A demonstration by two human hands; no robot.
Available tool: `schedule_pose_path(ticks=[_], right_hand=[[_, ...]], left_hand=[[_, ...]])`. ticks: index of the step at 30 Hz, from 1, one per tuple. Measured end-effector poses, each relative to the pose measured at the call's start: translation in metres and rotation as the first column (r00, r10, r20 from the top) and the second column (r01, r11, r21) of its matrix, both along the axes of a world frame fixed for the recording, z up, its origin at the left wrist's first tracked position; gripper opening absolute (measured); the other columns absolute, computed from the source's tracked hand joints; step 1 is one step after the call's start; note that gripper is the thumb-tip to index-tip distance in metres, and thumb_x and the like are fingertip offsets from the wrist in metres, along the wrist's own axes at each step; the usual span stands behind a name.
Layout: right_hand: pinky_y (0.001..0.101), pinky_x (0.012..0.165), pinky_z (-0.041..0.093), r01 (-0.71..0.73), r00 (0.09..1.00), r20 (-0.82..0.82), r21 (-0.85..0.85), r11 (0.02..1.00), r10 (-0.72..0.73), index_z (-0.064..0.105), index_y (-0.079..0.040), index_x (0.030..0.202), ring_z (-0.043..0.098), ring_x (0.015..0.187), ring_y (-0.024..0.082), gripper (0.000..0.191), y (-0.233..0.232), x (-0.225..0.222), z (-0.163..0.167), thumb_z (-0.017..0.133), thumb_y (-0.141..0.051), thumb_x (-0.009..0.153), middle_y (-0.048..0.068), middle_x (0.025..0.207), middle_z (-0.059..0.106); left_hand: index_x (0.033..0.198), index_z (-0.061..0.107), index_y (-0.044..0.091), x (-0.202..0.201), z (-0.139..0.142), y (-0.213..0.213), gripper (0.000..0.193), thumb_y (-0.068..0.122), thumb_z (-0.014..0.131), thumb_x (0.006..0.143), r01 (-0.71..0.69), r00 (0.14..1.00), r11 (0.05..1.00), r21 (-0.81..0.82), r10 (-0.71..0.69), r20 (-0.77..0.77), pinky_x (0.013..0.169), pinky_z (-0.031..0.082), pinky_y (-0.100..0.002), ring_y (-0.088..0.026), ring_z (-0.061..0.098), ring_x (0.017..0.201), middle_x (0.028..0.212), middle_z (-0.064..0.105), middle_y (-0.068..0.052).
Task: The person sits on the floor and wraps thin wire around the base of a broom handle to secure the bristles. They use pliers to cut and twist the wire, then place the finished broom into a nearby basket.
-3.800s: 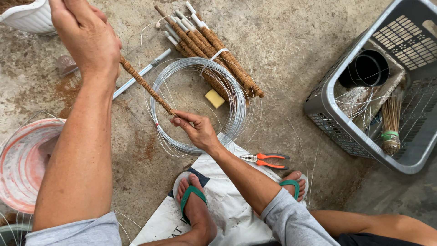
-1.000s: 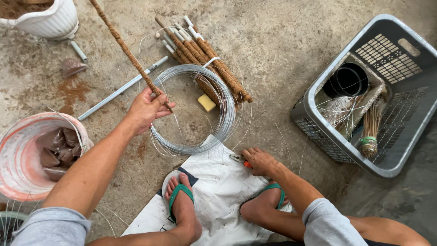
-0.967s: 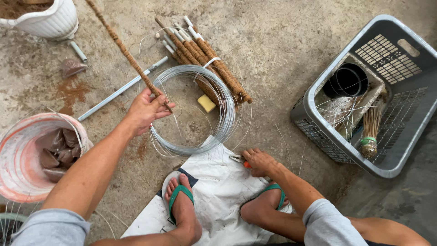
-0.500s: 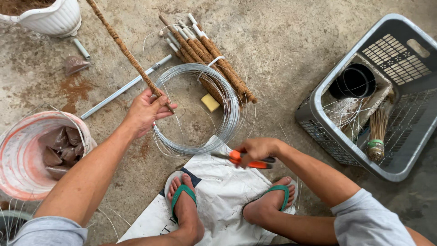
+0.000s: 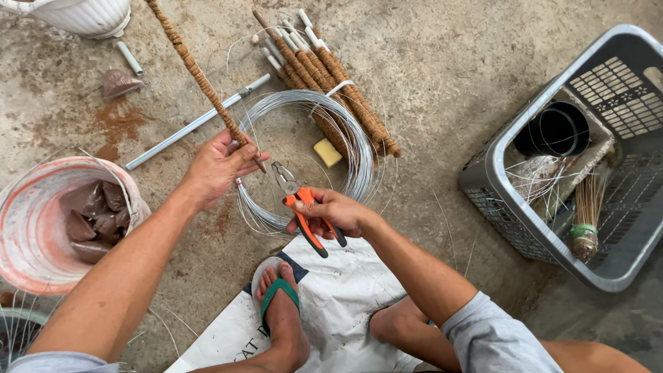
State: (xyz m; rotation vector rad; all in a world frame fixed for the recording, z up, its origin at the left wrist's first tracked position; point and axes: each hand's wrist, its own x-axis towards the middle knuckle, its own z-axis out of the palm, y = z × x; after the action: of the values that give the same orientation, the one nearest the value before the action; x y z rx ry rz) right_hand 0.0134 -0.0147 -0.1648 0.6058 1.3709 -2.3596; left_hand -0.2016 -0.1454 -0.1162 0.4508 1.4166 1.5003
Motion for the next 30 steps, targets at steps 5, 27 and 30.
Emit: schedule_pose_path(ticks=[5, 27, 30], right_hand=[[0.0226, 0.034, 0.043, -0.101, 0.995, -0.024, -0.181, 0.978, 0.099, 0.050, 0.000, 0.128, 0.076, 0.071, 0.025, 0.033, 0.006, -0.003, 0.014, 0.060, -0.016, 0.101, 0.026, 0.115, 0.073], [0.0229, 0.037, 0.049, -0.056, 0.997, -0.070, -0.384, 0.921, 0.032, 0.045, 0.002, 0.142, 0.077, 0.084, 0.035, 0.043, -0.014, -0.024, 0.023, 0.052, -0.005, 0.100, 0.032, 0.125, 0.067], [0.0243, 0.038, 0.049, -0.027, 0.996, -0.087, -0.386, 0.922, -0.008, 0.046, 0.004, 0.139, 0.077, 0.080, 0.034, 0.039, -0.019, -0.027, 0.029, 0.053, -0.005, 0.101, 0.033, 0.123, 0.068]], left_hand=[[0.106, 0.061, 0.014, -0.005, 0.001, -0.005, 0.008, 0.013, 0.064, 0.099, 0.026, 0.999, 0.999, -0.025, -0.025, 0.038, 0.100, 0.055, -0.038, -0.021, 0.072, 0.114, 0.105, 0.069, 0.001], [0.108, 0.066, 0.011, -0.011, 0.011, -0.010, 0.019, 0.026, 0.069, 0.096, 0.216, 0.943, 0.974, -0.074, -0.228, -0.241, 0.099, 0.052, -0.031, -0.012, 0.069, 0.112, 0.107, 0.075, -0.002], [0.108, 0.066, 0.011, -0.010, 0.011, -0.010, 0.018, 0.025, 0.069, 0.097, 0.208, 0.949, 0.976, -0.066, -0.218, -0.228, 0.099, 0.052, -0.031, -0.013, 0.069, 0.113, 0.108, 0.075, -0.003]])
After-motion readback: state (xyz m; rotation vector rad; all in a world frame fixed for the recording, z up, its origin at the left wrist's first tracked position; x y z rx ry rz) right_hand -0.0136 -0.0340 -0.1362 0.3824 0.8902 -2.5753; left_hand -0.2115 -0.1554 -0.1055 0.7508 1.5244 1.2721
